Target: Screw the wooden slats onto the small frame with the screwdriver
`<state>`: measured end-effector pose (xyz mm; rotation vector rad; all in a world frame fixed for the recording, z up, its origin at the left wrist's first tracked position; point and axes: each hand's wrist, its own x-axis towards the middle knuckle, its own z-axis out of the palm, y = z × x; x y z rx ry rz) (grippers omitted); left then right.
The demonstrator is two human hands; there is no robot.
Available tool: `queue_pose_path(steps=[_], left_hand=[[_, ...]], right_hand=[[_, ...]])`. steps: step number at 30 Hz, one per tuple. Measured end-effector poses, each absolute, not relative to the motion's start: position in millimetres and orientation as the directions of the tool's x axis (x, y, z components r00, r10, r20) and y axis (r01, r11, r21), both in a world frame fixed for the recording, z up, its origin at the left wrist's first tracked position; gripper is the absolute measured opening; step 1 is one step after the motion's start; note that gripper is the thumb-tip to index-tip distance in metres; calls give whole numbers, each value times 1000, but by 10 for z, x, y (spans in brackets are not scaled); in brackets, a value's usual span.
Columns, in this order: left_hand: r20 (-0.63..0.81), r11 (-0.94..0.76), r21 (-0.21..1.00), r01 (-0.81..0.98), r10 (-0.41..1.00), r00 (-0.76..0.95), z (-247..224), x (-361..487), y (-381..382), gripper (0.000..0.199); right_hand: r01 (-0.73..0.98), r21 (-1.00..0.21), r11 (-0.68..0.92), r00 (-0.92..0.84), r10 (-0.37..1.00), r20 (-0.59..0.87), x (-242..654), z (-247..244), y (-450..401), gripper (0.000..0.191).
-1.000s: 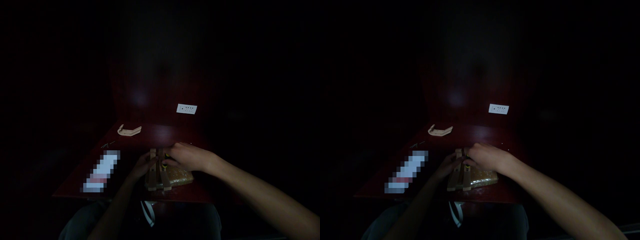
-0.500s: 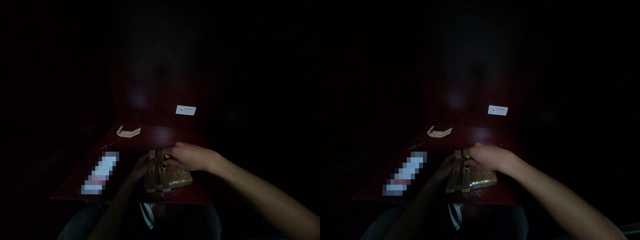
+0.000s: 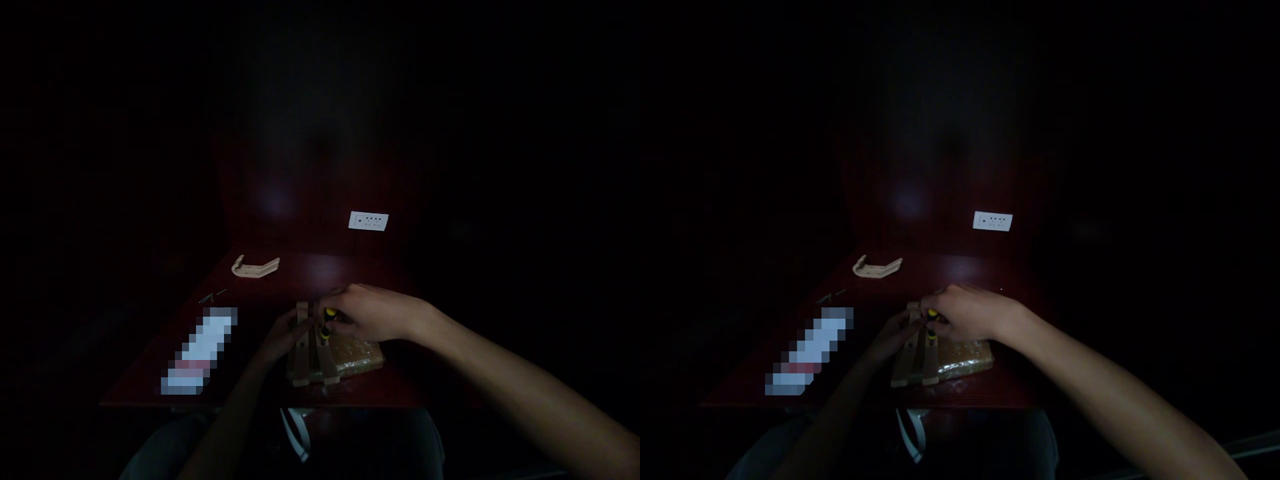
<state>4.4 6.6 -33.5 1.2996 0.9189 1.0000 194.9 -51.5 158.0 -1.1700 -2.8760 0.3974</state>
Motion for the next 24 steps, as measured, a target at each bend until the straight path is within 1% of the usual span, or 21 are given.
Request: queue_pose_path(steps=[3,5,8,10,13,15,18,20,22,24], left_hand=[[-2,24,998,-62,942,335,-342,31,73,55],[-20,44,997,-63,940,340,-338,20,80,57],[-5,32,997,-72,939,343,-321,10,90,59],[4,18,998,-62,941,340,-304,16,81,58],[-5,15,999,-31,954,300,-284,45,13,55],[-6,7,1000,-3,966,259,-284,63,-70,54],[38,-47,998,50,985,166,-300,51,-215,51],[44,-53,996,71,992,118,-302,6,-301,55],[48,-59,994,97,992,114,-277,-60,-366,62],[90,-106,985,136,989,120,-217,-130,-404,63]], right_hand=[[691,-249,679,-713,696,-81,1963,1577,-509,22],[716,-225,661,-689,721,-74,1944,1554,-509,26],[753,-174,635,-650,758,-48,1898,1493,-523,33],[757,-182,627,-642,767,-28,1894,1457,-534,34],[745,-250,618,-637,771,6,1975,1457,-540,29],[741,-288,606,-612,787,81,2085,1497,-536,25],[711,-358,605,-562,795,227,2295,1562,-533,17],[692,-422,586,-484,810,331,2434,1564,-549,18],[678,-514,526,-350,845,404,2552,1519,-586,24],[667,-564,487,-223,852,473,2633,1436,-643,28]])
